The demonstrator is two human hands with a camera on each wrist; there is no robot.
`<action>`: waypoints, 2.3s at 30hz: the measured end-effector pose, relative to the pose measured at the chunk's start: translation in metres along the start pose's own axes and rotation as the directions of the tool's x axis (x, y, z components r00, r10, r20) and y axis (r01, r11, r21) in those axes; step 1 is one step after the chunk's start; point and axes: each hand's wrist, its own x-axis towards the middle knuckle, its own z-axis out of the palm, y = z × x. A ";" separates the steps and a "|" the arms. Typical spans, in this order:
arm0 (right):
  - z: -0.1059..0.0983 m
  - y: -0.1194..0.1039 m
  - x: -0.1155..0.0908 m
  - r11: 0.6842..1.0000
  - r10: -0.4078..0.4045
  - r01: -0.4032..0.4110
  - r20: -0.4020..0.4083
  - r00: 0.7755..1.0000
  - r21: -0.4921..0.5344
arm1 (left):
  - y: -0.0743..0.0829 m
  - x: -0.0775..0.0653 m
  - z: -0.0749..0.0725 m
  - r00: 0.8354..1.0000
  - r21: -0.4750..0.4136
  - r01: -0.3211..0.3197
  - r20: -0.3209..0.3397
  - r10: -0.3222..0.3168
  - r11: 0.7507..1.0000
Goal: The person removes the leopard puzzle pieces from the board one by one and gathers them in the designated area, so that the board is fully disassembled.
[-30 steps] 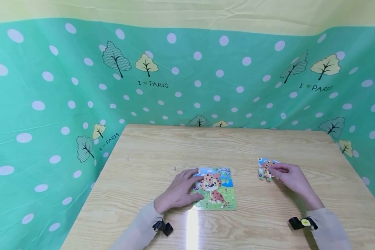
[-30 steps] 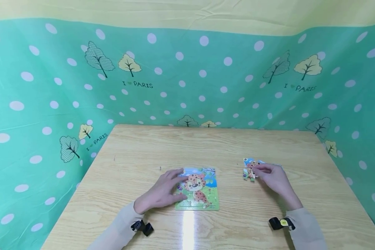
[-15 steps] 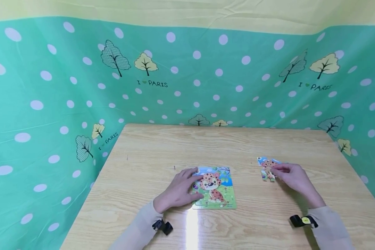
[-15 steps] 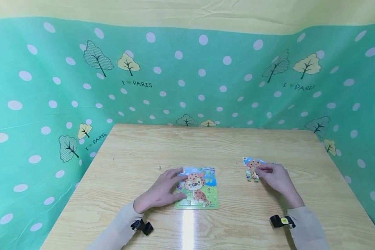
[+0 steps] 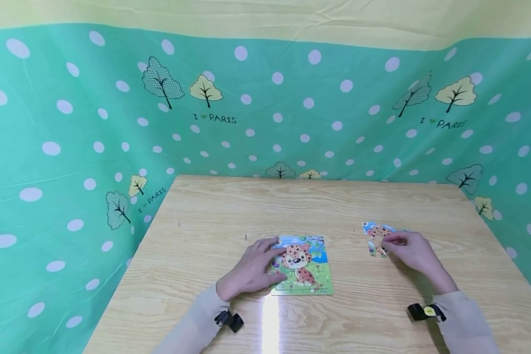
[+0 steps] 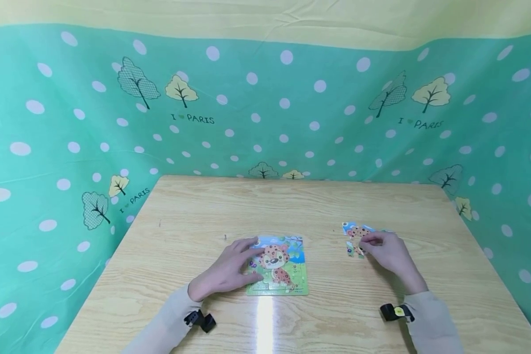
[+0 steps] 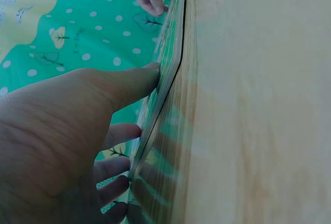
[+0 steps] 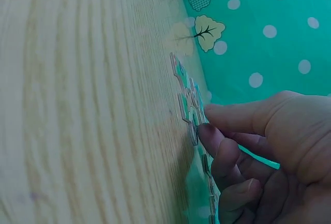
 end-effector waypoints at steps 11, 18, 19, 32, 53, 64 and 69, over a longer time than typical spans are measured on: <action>-0.002 -0.002 -0.001 1.000 -0.002 0.002 0.027 1.000 0.010 | 0.001 0.000 -0.001 1.000 -0.004 -0.001 -0.001 0.001 1.000; 0.002 -0.007 -0.004 0.999 -0.011 0.009 0.035 0.999 0.042 | 0.000 -0.001 0.003 1.000 -0.001 0.003 -0.007 -0.003 1.000; 0.004 -0.008 -0.004 0.999 -0.014 0.012 0.037 0.999 0.046 | 0.000 -0.002 0.003 1.000 0.000 0.003 -0.006 -0.003 1.000; 0.028 -0.045 -0.008 0.980 -0.130 0.122 0.041 0.991 0.155 | 0.000 -0.001 0.002 1.000 -0.008 -0.012 -0.015 0.012 1.000; 0.082 -0.105 -0.003 0.945 -0.265 0.217 0.183 0.947 0.246 | -0.001 -0.001 0.002 1.000 -0.013 -0.023 -0.021 0.023 1.000; 0.098 -0.120 0.000 0.926 -0.329 0.267 0.220 0.918 0.267 | 0.001 -0.002 0.000 1.000 -0.006 -0.012 -0.013 0.012 1.000; 0.102 -0.127 0.000 0.924 -0.336 0.270 0.238 0.911 0.271 | 0.001 -0.001 0.000 1.000 -0.001 -0.012 -0.016 0.012 1.000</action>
